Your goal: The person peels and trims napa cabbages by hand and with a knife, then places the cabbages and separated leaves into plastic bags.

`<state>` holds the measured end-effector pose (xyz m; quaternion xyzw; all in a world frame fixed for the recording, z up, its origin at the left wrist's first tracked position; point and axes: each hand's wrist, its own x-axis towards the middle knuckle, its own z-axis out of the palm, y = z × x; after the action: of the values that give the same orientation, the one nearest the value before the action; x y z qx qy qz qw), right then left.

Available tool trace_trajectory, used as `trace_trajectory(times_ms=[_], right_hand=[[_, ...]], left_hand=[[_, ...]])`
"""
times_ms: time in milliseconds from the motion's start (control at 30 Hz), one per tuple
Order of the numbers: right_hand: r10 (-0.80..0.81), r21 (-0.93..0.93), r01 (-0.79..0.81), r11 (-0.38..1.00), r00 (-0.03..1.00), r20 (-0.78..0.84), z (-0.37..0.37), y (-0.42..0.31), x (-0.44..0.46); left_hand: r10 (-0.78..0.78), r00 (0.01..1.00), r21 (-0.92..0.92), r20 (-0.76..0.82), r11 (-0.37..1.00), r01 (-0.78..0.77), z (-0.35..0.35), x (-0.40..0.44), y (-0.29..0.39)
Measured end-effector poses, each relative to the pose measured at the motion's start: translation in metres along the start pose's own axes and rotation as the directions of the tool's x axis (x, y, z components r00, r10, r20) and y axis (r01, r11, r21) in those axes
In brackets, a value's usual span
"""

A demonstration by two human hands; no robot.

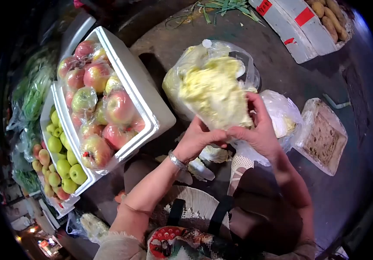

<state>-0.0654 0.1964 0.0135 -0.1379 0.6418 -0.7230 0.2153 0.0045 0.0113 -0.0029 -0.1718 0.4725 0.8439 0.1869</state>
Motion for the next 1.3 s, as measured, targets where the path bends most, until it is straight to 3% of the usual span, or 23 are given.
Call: trace_trajectory(times_ms=[67, 100, 167, 333, 400, 600, 633, 733, 800, 867, 900, 933, 1000, 1033, 1067, 1133, 1200, 1233, 1300], right_hand=[[-0.006, -0.147, 0.012, 0.989, 0.999, 0.044, 0.000, 0.006, -0.004], [-0.053, -0.038, 0.053, 0.998, 0.999, -0.001, 0.004, 0.011, -0.004], [-0.041, -0.021, 0.040, 0.999, 0.999, -0.023, 0.006, 0.017, -0.009], [-0.018, -0.069, 0.010, 0.998, 0.993, -0.115, 0.010, 0.015, -0.019], [0.060, 0.233, -0.032, 0.972, 0.992, -0.113, 0.014, 0.009, -0.018], [0.199, 0.427, -0.087, 0.900, 0.954, -0.224, 0.012, 0.021, -0.018], [0.207, 0.359, -0.131, 0.924, 0.962, -0.180, 0.007, 0.031, -0.023], [0.224, 0.290, -0.180, 0.940, 0.966, -0.127, 0.010, 0.036, -0.035], [0.306, 0.313, -0.271, 0.910, 0.950, -0.068, 0.015, 0.034, -0.046], [0.415, 0.185, -0.399, 0.898, 0.908, -0.057, 0.030, 0.033, -0.056], [0.239, -0.138, -0.229, 0.964, 0.969, 0.059, 0.031, 0.043, -0.057], [0.491, -0.381, -0.380, 0.843, 0.834, 0.253, 0.023, 0.045, -0.063], [0.736, -0.837, -0.016, 0.547, 0.486, 0.471, 0.024, 0.043, -0.073], [0.628, -0.784, 0.133, 0.606, 0.525, 0.574, 0.016, 0.052, -0.086], [0.630, -0.785, 0.131, 0.606, 0.525, 0.573, 0.011, 0.056, -0.083], [0.519, -0.500, -0.312, 0.808, 0.778, 0.354, 0.002, 0.046, -0.059], [0.376, -0.187, -0.368, 0.911, 0.927, 0.008, -0.003, 0.025, -0.047], [0.376, -0.188, -0.369, 0.910, 0.927, 0.004, -0.002, 0.011, -0.042], [-0.012, -0.408, -0.026, 0.913, 0.996, -0.089, 0.004, -0.008, -0.033]], left_hand=[[-0.077, 0.996, 0.036, 0.049, 0.997, 0.075, -0.003, 0.002, -0.003], [-0.015, 0.999, -0.030, 0.036, 0.999, 0.016, -0.001, 0.002, -0.004], [0.074, 0.997, -0.115, 0.026, 0.991, -0.070, -0.001, 0.001, -0.009], [0.021, 1.000, -0.255, -0.003, 0.967, -0.021, -0.002, 0.001, -0.013], [-0.018, 1.000, -0.299, 0.004, 0.954, 0.018, -0.006, 0.002, -0.013], [0.011, 1.000, -0.441, -0.019, 0.897, -0.018, -0.009, 0.006, -0.020], [0.025, 1.000, -0.471, -0.016, 0.882, -0.030, -0.009, 0.007, -0.020], [0.014, 0.994, -0.459, -0.110, 0.886, -0.063, -0.002, 0.012, -0.014], [0.153, 0.946, -0.162, -0.285, 0.965, -0.204, -0.003, 0.023, -0.013], [0.374, 0.862, 0.029, -0.343, 0.921, -0.388, -0.008, 0.029, -0.008], [0.356, 0.872, -0.039, -0.337, 0.920, -0.391, -0.012, 0.029, -0.006], [0.314, 0.916, -0.143, -0.251, 0.924, -0.356, -0.018, 0.029, -0.001], [0.276, 0.930, -0.170, -0.244, 0.932, -0.321, -0.016, 0.023, 0.004], [0.276, 0.930, -0.170, -0.243, 0.932, -0.320, -0.016, 0.022, 0.003], [0.246, 0.950, -0.188, -0.193, 0.941, -0.282, -0.017, 0.020, 0.002], [0.213, 0.966, -0.208, -0.144, 0.948, -0.240, -0.015, 0.015, -0.003], [0.182, 0.974, -0.381, -0.134, 0.898, -0.220, -0.010, 0.013, -0.009], [0.167, 0.985, -0.431, -0.050, 0.886, -0.172, -0.009, 0.014, -0.009], [0.167, 0.986, -0.457, -0.015, 0.876, -0.155, -0.010, 0.010, -0.018]])
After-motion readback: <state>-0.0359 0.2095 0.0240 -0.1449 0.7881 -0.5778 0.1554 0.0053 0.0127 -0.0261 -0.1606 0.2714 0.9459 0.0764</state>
